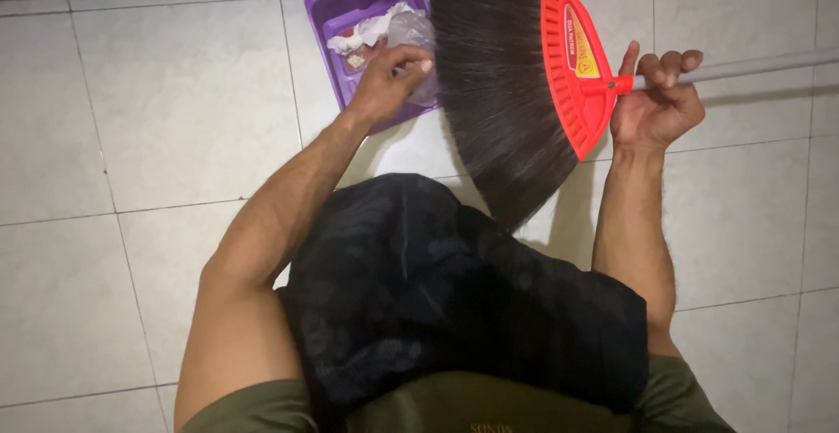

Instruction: The person sweeps the floor with a broom, gathering debris into a dustpan and placing the swept items into a plastic bag.

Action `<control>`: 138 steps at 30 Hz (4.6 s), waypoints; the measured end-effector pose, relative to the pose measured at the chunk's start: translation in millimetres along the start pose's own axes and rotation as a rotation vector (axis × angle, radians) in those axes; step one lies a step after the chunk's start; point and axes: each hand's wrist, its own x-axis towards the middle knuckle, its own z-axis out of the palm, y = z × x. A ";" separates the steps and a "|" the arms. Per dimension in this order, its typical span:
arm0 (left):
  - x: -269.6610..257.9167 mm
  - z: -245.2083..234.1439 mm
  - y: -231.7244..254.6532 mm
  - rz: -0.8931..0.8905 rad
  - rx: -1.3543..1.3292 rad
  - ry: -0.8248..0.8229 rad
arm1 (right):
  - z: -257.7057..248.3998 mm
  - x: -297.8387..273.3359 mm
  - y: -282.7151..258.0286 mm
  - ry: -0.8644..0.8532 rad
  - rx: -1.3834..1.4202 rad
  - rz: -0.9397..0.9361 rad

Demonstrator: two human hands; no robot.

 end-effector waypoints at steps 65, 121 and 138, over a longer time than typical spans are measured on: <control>-6.1 -13.8 -41.0 -0.003 0.227 0.050 | -171.8 13.6 3.5 0.322 -0.020 -0.242; -20.0 -11.5 -2.0 0.230 0.629 0.112 | 33.4 -22.2 155.1 -0.624 -1.702 -0.497; -9.4 -25.6 8.9 0.239 0.703 0.192 | 132.5 -10.7 170.2 -1.084 -1.874 -0.236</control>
